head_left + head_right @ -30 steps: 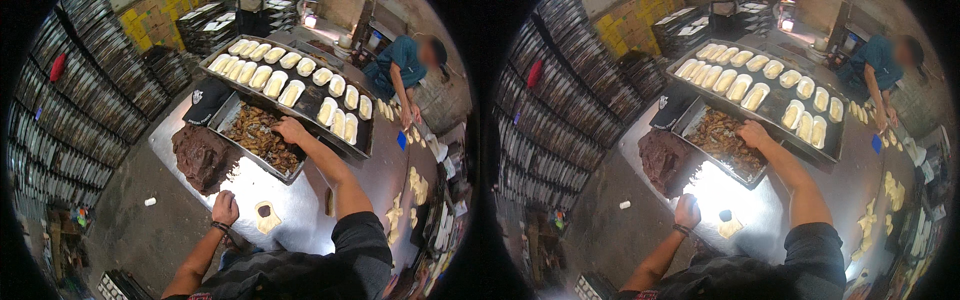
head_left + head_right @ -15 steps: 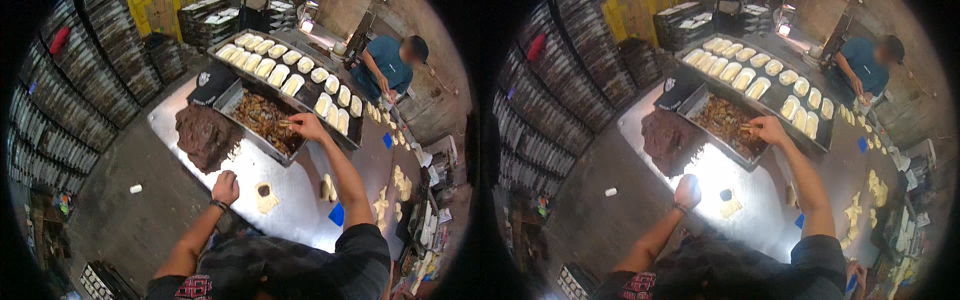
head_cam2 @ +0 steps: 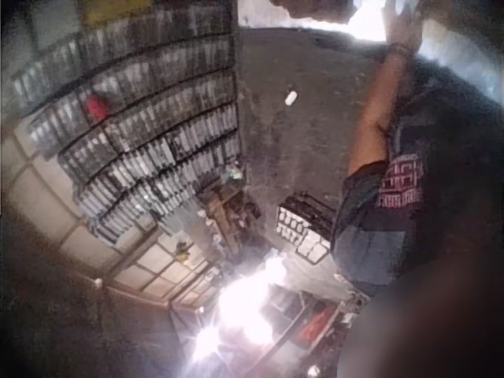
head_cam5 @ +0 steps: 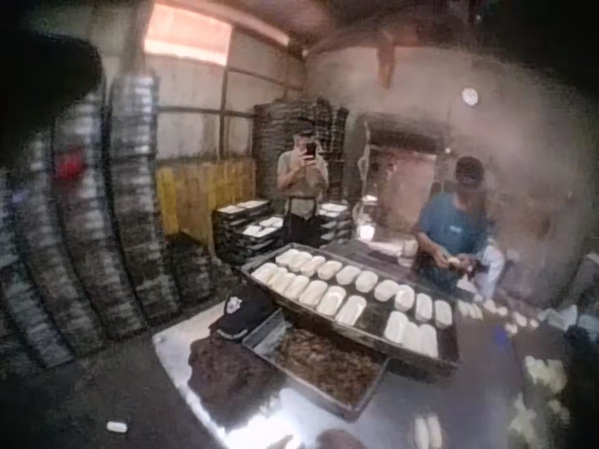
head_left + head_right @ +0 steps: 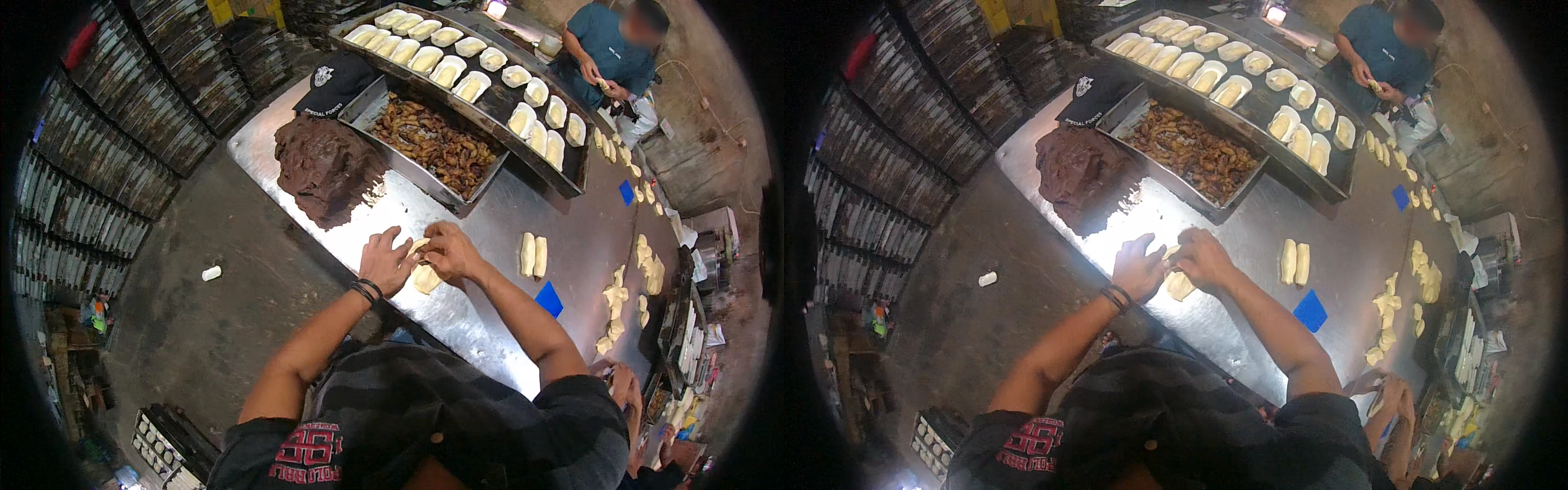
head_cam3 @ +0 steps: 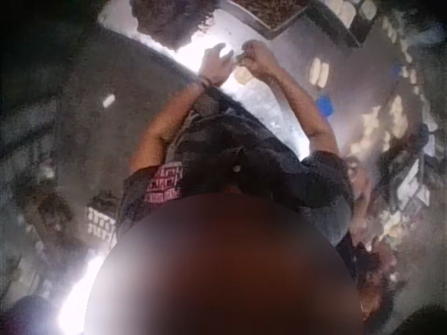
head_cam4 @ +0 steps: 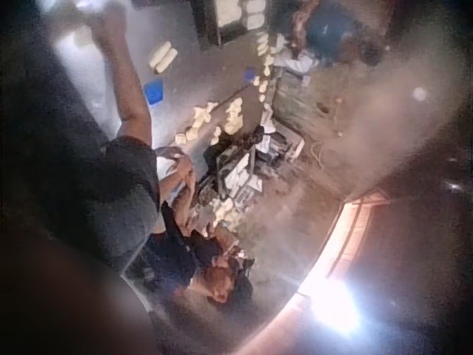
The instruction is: The person flattens dough pieces, adds a dark filling, rolls them into logs, and places them into paper liners on a tray. They repeat this process continuously while coworkers work nearby.
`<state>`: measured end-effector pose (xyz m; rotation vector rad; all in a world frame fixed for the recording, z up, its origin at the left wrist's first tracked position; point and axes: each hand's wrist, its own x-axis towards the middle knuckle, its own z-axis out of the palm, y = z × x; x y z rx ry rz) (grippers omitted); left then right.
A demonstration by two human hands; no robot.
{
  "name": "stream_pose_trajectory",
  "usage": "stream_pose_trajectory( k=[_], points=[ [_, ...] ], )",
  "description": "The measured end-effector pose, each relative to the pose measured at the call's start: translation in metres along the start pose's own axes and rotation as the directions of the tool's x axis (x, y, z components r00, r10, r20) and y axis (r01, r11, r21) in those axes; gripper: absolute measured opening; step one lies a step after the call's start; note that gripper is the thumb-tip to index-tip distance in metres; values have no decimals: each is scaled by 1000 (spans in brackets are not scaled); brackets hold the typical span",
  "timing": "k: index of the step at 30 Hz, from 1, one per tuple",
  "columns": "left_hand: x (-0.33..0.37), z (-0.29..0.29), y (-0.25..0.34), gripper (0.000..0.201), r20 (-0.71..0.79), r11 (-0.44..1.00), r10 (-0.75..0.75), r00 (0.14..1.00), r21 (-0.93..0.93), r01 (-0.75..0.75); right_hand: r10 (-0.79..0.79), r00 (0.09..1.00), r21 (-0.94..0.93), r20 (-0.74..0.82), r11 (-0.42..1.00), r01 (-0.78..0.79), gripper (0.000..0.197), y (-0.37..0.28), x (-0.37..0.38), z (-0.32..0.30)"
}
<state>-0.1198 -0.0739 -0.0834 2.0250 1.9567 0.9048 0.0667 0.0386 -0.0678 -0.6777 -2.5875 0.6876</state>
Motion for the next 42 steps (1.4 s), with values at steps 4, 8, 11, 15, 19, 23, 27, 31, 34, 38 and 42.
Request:
stream_pose_trajectory(
  k=[4, 8, 11, 15, 19, 23, 27, 31, 34, 38, 42],
  points=[
    [3, 16, 7, 22, -29, 982, -125, 992, -146, 119, 33, 938, 164, 346, 982, -96, 36, 16, 41, -11],
    [-4, 31, 17, 10, -126, 872, -277, 952, -450, 194, -33, 772, -40, 634, 996, 76, 39, 5, 61, -22],
    [-25, 31, 31, 13, -191, 999, 11, 982, -48, -21, -7, 865, -256, 503, 954, 156, 35, -19, 28, -19],
    [-64, 20, 55, 32, -41, 978, 114, 993, 178, -105, -474, 876, -253, -88, 861, 441, 33, -45, -46, -10],
    [-75, 6, 58, 40, 121, 991, 17, 993, 131, -33, -182, 968, -34, 174, 981, 190, 40, -42, -60, -11],
    [-74, 6, 51, 51, 28, 992, 0, 1000, 124, -4, -112, 994, -8, -12, 994, 112, 38, -47, -51, -11],
    [-97, 8, 51, 63, 234, 999, 17, 972, -52, -5, -194, 976, -74, -102, 980, 187, 49, -67, -69, -5],
    [-106, 7, 40, 55, 298, 986, 107, 948, 94, -141, -103, 978, -173, 183, 976, 135, 56, -61, -80, -6],
    [-99, 8, 33, 48, 191, 981, 172, 966, 59, -186, -30, 973, -33, 227, 999, 39, 53, -51, -75, -8],
    [-100, 8, 35, 63, 204, 993, 121, 972, -22, -119, -110, 992, -42, 69, 993, 113, 49, -58, -73, -7],
    [-108, 4, 31, 70, 398, 983, 182, 899, -62, -171, -183, 983, -162, -9, 970, 179, 49, -72, -84, -5]
  ],
)
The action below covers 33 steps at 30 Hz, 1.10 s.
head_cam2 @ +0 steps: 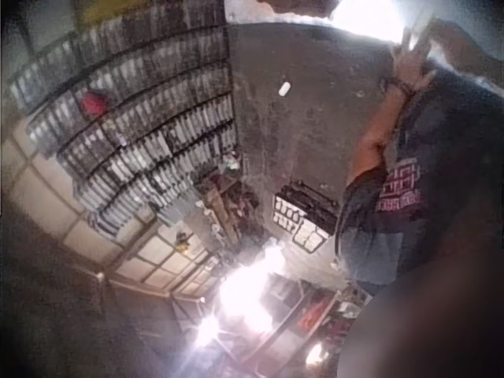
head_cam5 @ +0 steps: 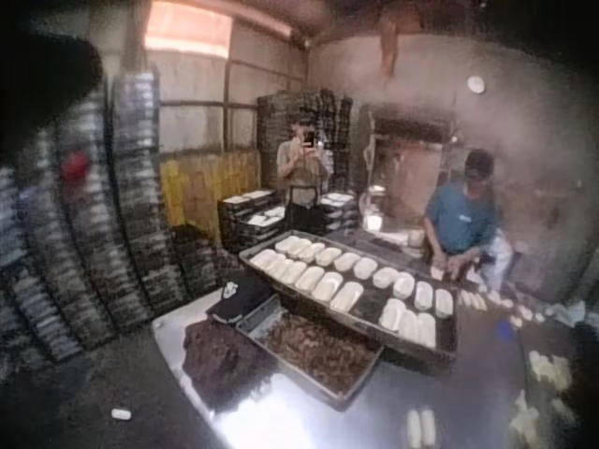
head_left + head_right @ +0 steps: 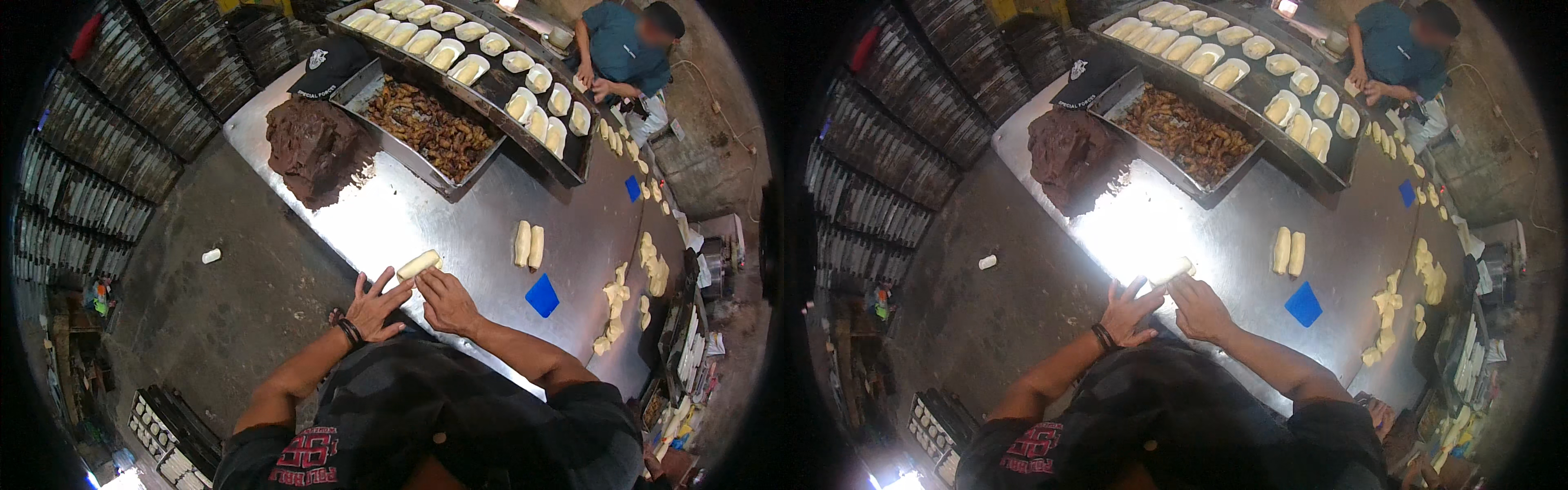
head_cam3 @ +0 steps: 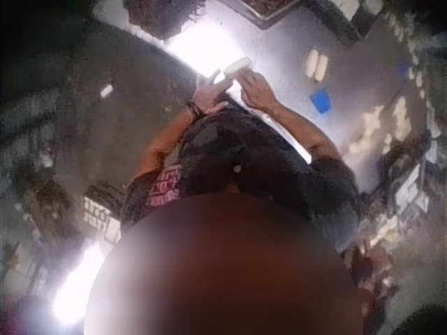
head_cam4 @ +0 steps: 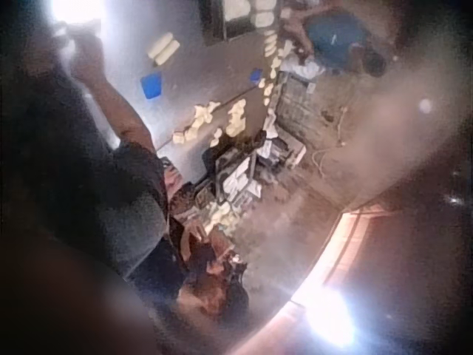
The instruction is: The person flattens dough pieces, adds a dark filling, rolls them into logs, and places them into paper liners on a tray. They repeat this process continuously while coworkers work nearby.
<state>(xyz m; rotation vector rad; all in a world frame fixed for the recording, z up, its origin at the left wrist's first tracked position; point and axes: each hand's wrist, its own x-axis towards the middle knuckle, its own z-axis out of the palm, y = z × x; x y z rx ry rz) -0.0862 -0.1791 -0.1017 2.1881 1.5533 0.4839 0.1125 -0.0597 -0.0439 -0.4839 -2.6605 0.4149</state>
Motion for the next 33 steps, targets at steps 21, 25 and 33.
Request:
stream_pose_trajectory(
  k=[21, 25, 33],
  points=[
    [-21, -39, -37, 27, -109, 916, 384, 917, -79, -393, 313, 901, -158, 300, 948, -276, 43, -2, 56, 20],
    [-77, -63, -80, 17, -334, 965, 58, 941, -223, -139, 391, 912, -276, 128, 897, -346, 47, -41, 7, 37],
    [-31, -79, -68, 14, -454, 970, 4, 891, -213, -113, 357, 918, -251, -171, 885, -391, 59, -4, 60, 48]
  ],
)
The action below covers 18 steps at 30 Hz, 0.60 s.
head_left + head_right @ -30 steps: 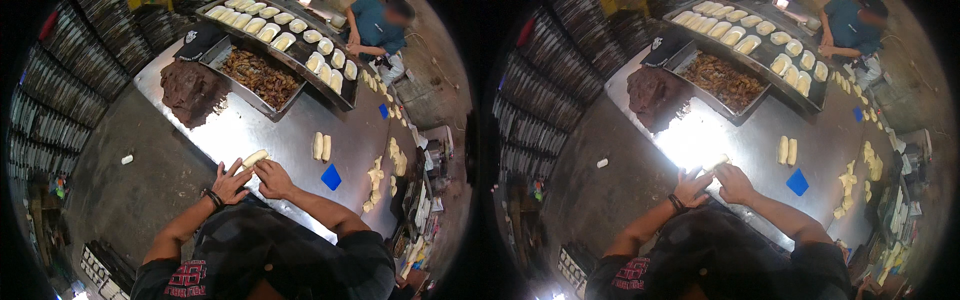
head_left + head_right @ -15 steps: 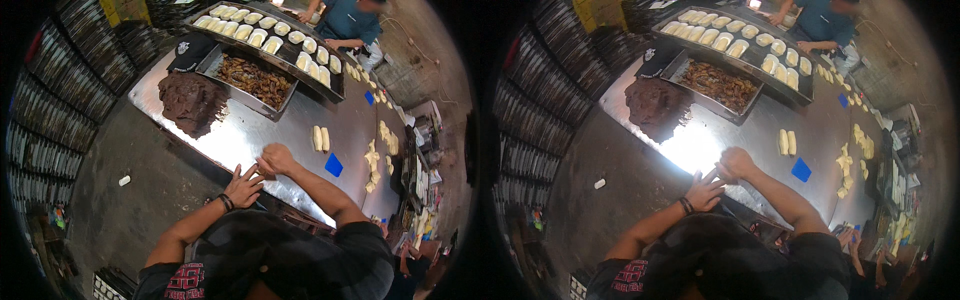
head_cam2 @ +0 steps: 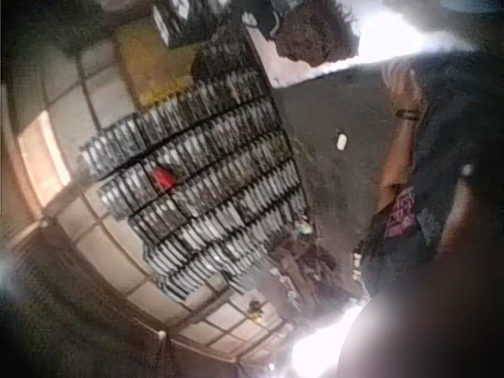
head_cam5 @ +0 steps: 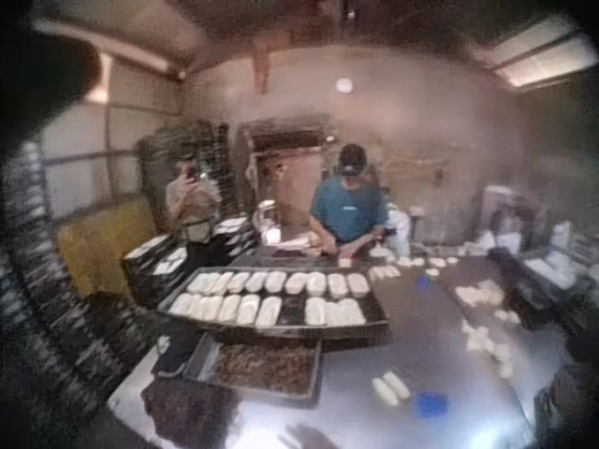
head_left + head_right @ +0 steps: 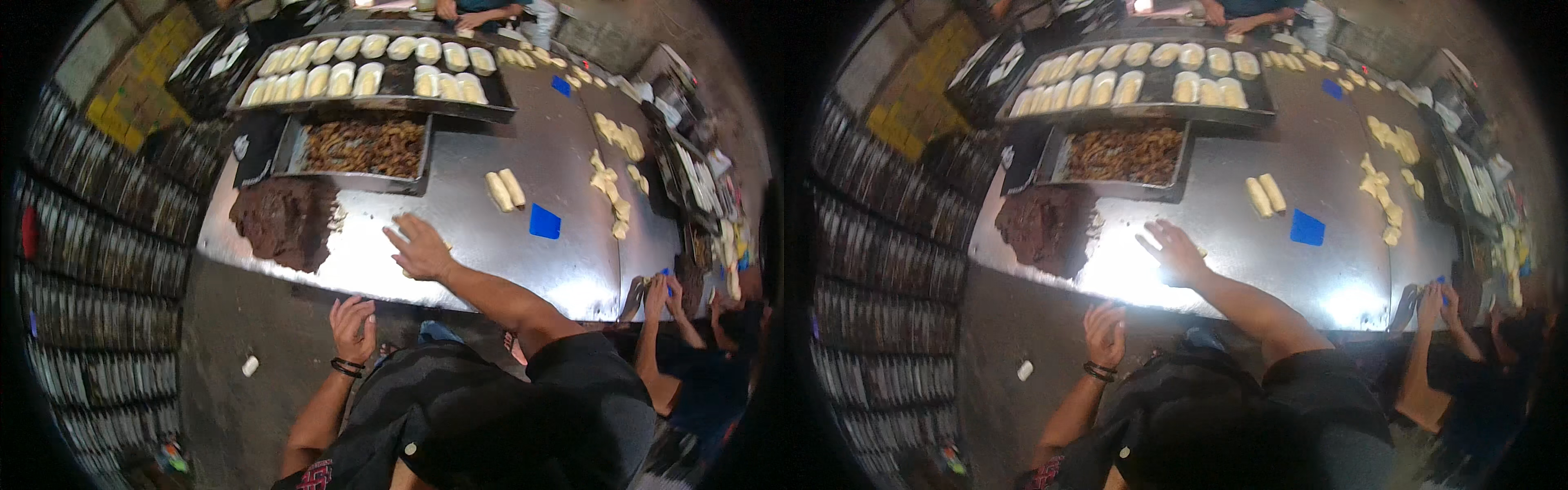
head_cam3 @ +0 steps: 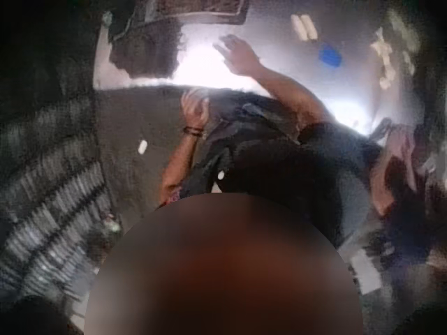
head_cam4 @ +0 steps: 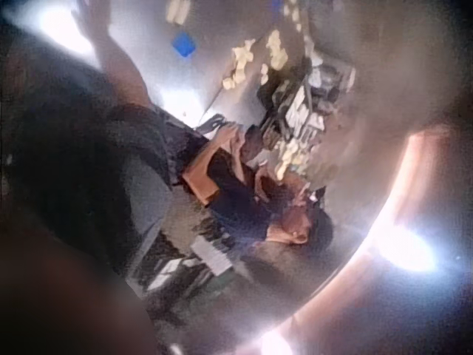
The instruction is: The person flattens dough pieces, adds a dark filling, rolls them into logs, and places them into paper liners on a tray. They repeat this process continuously while coworkers work nearby.
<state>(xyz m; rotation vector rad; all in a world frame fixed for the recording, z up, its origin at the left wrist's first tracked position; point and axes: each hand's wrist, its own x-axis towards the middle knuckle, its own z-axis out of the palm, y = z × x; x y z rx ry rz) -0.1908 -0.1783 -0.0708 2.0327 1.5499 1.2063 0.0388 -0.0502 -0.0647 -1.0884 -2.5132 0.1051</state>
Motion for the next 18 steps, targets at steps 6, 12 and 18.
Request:
stream_pose_trajectory(
  k=[6, 12, 18],
  points=[
    [64, 26, 3, 14, -62, 998, 66, 996, 18, -65, 76, 886, 91, 457, 987, -132, 55, 2, -43, -34],
    [92, 80, -16, 15, -48, 999, -13, 999, -31, 11, 264, 809, 648, 525, 492, -582, 42, 92, -35, -94],
    [85, 104, -23, 15, 25, 985, 49, 999, 167, -52, 755, 505, 532, 419, 246, -810, 57, 243, -68, -143]
  ],
)
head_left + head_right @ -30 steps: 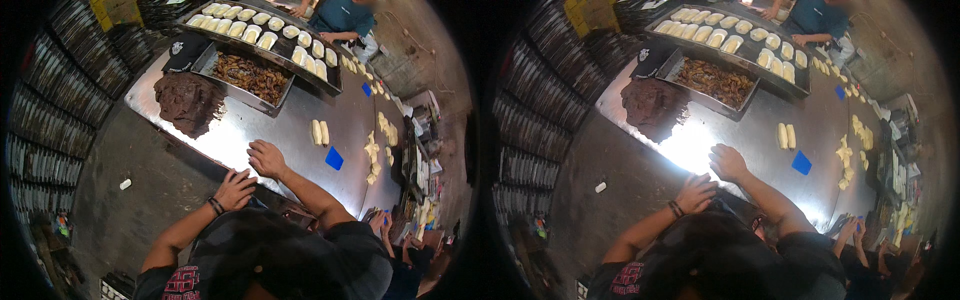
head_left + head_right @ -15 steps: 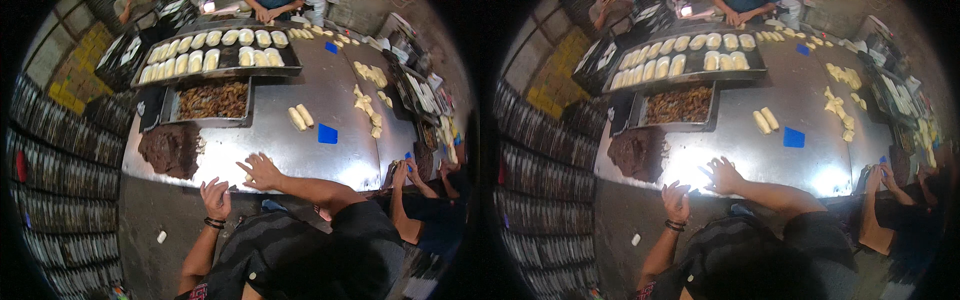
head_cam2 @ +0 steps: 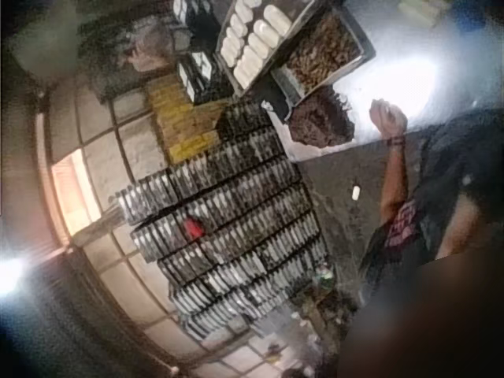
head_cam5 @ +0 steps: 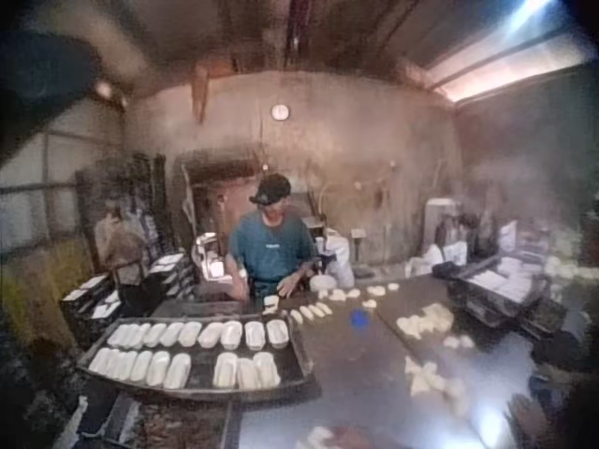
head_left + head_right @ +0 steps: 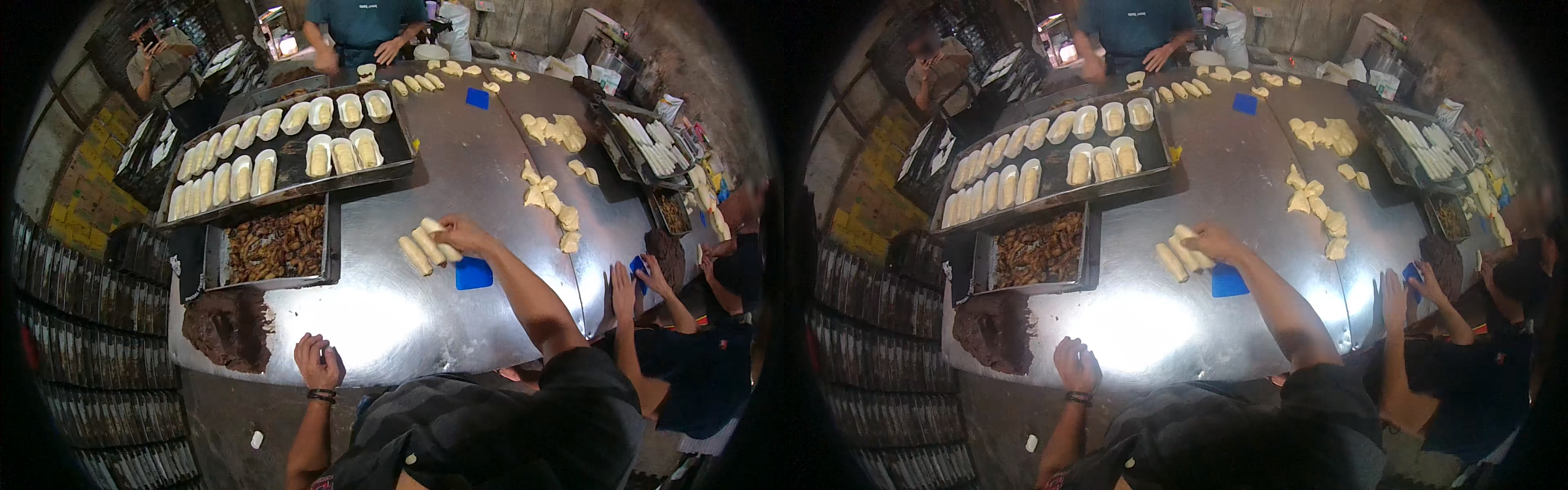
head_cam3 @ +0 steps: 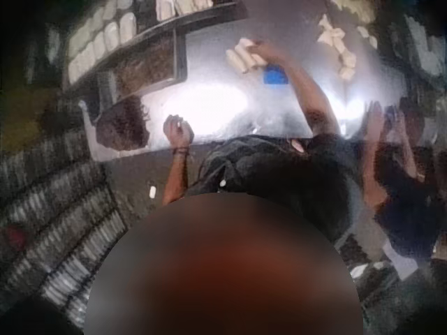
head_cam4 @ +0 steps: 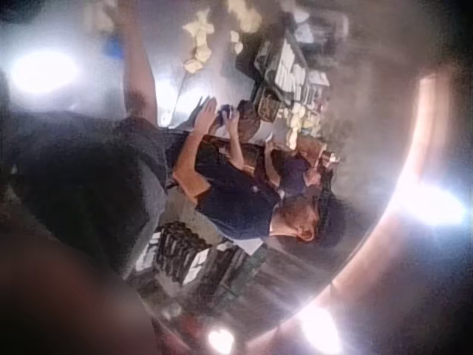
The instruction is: The person flattens dough pieces, adds a dark filling, rolls them into logs, and places them into paper liners on a tray. They repeat this process continuously while coworkers work nearby.
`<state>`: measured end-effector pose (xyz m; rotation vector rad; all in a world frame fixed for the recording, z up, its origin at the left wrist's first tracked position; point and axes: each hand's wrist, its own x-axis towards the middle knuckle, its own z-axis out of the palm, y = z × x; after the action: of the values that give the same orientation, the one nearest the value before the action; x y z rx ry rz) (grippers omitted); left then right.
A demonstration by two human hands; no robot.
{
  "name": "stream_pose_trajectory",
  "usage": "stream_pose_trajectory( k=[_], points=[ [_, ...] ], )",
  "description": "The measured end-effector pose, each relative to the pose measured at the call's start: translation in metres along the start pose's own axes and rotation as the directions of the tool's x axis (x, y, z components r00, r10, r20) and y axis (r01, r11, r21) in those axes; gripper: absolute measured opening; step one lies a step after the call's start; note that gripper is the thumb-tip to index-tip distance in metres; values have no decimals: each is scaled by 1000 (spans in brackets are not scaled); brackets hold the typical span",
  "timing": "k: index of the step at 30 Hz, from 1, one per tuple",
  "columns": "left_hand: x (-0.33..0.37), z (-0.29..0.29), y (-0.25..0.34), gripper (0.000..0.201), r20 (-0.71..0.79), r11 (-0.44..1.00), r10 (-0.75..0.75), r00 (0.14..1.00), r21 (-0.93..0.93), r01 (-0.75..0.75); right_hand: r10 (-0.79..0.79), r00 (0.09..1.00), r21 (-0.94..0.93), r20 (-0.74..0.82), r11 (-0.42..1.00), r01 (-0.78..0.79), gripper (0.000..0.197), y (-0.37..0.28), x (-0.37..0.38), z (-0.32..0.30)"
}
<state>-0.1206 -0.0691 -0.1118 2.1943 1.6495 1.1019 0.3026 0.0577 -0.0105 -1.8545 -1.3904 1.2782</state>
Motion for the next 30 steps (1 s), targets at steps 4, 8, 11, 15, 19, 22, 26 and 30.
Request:
stream_pose_trajectory(
  k=[4, 8, 11, 15, 19, 22, 26, 30],
  points=[
    [1, -4, 4, 17, 42, 998, -52, 998, 23, 51, 147, 989, -207, 8, 968, -142, 62, 11, 34, -14],
    [3, -8, 5, 24, 93, 995, 19, 995, 96, -28, 47, 994, -251, -94, 965, -69, 63, 34, 43, -25],
    [1, -9, 6, 27, 102, 997, -21, 995, 78, 13, -300, 951, -174, -78, 943, 284, 56, 80, 29, -76],
    [1, -11, 9, 31, 143, 993, -67, 987, 107, 52, 27, 623, -261, -782, 893, -366, 34, 149, 5, -144],
    [3, -10, 10, 32, 170, 988, -95, 981, 138, 72, 101, 456, -256, -884, 712, -654, 45, 181, 18, -164],
    [2, -8, 6, 31, 174, 981, -28, 984, 194, -6, 135, 293, -49, -947, 838, -544, 53, 178, 51, -163],
    [0, -4, -1, 23, 79, 993, -56, 995, 104, 48, 196, 342, 176, -919, 980, -90, 40, 158, 71, -154],
    [23, 11, 20, 11, 37, 909, -355, 934, -220, 354, -54, 540, 156, -840, 929, 336, 38, 110, 32, -103]
  ],
)
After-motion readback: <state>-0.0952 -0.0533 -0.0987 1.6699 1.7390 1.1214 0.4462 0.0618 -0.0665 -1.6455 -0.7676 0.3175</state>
